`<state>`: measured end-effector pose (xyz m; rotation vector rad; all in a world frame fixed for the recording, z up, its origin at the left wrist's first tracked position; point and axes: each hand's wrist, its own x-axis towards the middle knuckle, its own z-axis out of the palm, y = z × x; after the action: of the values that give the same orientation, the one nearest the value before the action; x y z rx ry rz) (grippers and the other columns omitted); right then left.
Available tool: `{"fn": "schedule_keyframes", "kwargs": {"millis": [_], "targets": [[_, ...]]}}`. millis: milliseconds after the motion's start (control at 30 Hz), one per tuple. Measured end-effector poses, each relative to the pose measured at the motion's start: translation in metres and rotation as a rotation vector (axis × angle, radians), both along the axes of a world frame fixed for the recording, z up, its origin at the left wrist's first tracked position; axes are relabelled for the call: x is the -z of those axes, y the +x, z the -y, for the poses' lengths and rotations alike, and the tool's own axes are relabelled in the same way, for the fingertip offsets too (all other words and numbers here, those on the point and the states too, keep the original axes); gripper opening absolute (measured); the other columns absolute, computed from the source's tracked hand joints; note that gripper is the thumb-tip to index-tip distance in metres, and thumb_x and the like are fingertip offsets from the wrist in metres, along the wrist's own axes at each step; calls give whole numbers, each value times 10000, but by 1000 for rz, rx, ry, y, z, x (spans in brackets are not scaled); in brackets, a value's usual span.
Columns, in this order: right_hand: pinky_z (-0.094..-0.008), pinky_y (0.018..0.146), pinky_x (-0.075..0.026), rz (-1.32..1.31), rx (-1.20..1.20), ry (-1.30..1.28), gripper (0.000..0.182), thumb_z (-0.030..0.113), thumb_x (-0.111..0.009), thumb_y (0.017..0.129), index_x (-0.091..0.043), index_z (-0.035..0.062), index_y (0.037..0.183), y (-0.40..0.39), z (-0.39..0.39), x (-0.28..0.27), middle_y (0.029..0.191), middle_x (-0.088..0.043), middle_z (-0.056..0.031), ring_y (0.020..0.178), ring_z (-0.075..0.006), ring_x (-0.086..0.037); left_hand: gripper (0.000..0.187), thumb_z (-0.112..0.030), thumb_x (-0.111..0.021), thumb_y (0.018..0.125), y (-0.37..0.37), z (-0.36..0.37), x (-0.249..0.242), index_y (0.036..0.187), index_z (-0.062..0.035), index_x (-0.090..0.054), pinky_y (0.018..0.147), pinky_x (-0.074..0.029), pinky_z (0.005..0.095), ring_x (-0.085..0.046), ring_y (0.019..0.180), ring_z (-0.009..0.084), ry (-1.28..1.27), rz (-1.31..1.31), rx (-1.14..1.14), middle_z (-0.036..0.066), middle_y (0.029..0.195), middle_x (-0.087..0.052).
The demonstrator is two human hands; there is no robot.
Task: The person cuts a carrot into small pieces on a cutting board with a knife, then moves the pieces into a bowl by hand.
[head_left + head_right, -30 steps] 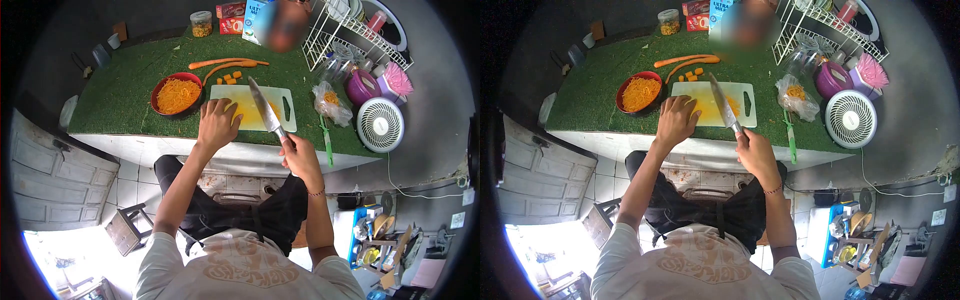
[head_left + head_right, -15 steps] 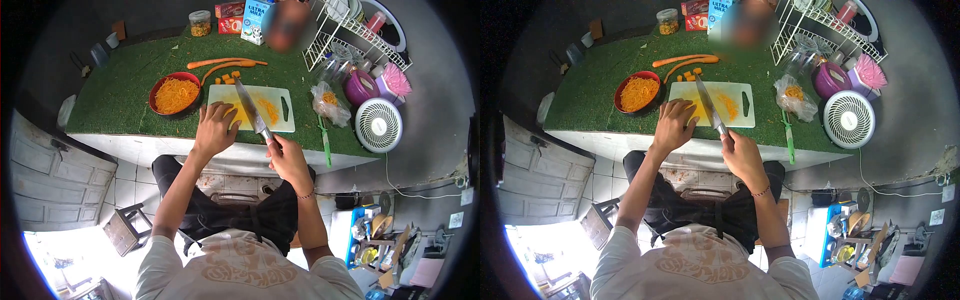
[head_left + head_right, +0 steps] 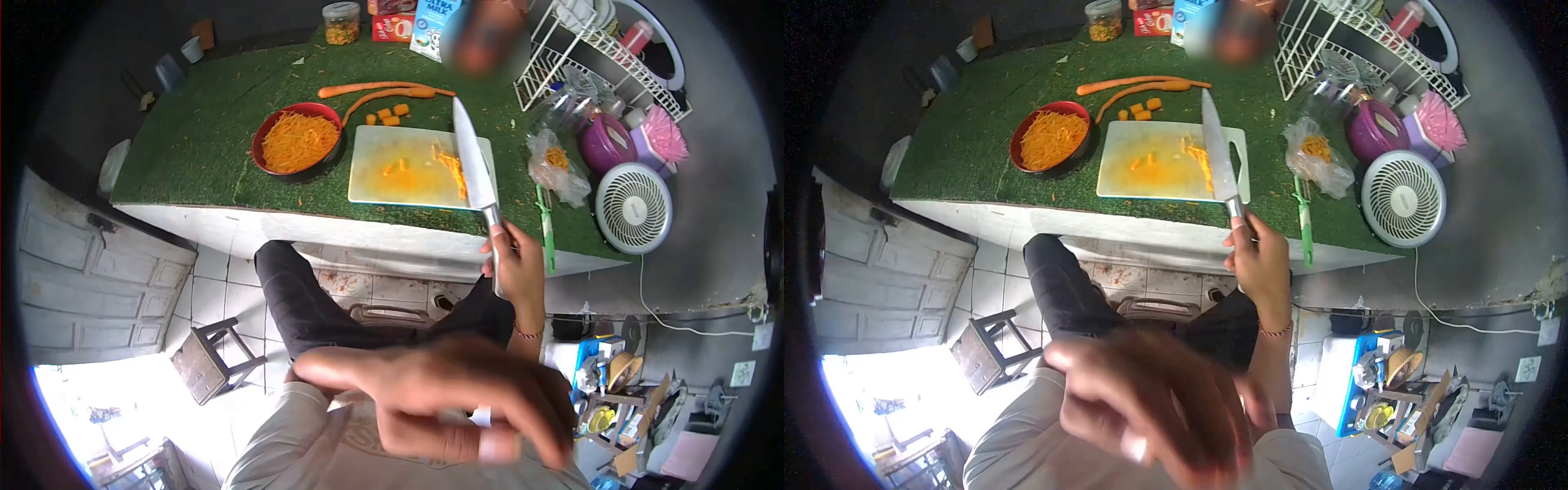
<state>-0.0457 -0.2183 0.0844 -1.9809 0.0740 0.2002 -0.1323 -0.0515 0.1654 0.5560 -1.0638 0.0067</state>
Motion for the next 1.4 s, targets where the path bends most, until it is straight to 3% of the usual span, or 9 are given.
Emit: {"fn": "schedule_keyframes", "kwargs": {"millis": [133, 233, 433, 633, 700, 800, 900, 1100, 1400], "targets": [[-267, 495, -485, 21, 6, 32, 391, 233, -579, 1078, -640, -25, 1366, -6, 2, -1, 783, -674, -64, 530, -114, -599, 611, -505, -488, 1078, -35, 59, -18, 1287, 60, -587, 862, -521, 449, -658, 1005, 336, -470, 30, 353, 171, 1115, -679], [-265, 498, -486, 12, 7, 29, 378, 228, -575, 1081, -643, -20, 1359, -13, 4, 0, 788, -675, -63, 537, -111, -599, 553, -457, -440, 1108, -41, 45, -12, 1186, 61, -617, 815, -506, 413, -636, 930, 320, -345, -100, 649, 148, 1021, -654], [-264, 505, -498, 7, -8, 51, 376, 230, -571, 1085, -640, -13, 1363, -17, -3, 5, 806, -674, -59, 554, -108, -608, 591, -510, -404, 1103, -73, 68, -33, 1096, 43, -611, 780, -482, 393, -616, 855, 278, -566, -300, 416, 110, 932, -611], [-259, 515, -502, 9, -52, 41, 372, 234, -584, 1078, -642, 6, 1367, -16, -6, 11, 799, -680, -66, 554, -100, -614, 565, -486, -432, 1065, -6, 31, 10, 1176, 46, -589, 891, -473, 436, -621, 1010, 311, -114, 143, 783, 175, 1073, -631], [-262, 524, -510, 11, -82, 16, 406, 246, -609, 1066, -624, 17, 1401, -15, -4, 15, 785, -693, -79, 568, -102, -634, 331, -323, -594, 1031, 6, -9, 22, 1062, 5, -620, 870, -556, 500, -678, 981, 385, 130, 70, 316, 180, 1032, -681], [-282, 533, -527, 16, -136, -72, 422, 248, -614, 1061, -610, 23, 1418, -18, -7, 8, 790, -706, -103, 583, -112, -658, 218, 58, -698, 857, 39, -54, 52, 1050, -4, -620, 854, -548, 373, -679, 947, 240, 709, -228, -718, 117, 1019, -689], [-301, 539, -537, 45, -173, -30, 428, 259, -606, 1064, -604, 31, 1426, -18, -13, 15, 801, -721, -111, 584, -124, -673, 198, 16, -712, 858, 101, -94, 109, 1049, -21, -672, 906, -533, 430, -659, 1048, 289, 1103, 103, -1455, 97, 1091, -711], [-311, 534, -532, -34, -215, -81, 412, 267, -584, 1078, -587, 56, 1432, -15, -35, 6, 767, -697, -86, 542, -130, -651, 210, -160, -699, 903, 134, -118, 157, 1092, -80, -744, 955, -498, 436, -652, 1102, 259, 1306, 319, -1627, 39, 1138, -737], [-318, 518, -524, -30, -233, -87, 410, 244, -576, 1078, -583, 25, 1425, -1, -48, 10, 738, -686, -93, 526, -142, -649, 267, -153, -753, 869, 134, -114, 156, 1128, -86, -770, 1003, -468, 434, -636, 1145, 262, 1282, 271, -1528, 37, 1143, -749]]}}
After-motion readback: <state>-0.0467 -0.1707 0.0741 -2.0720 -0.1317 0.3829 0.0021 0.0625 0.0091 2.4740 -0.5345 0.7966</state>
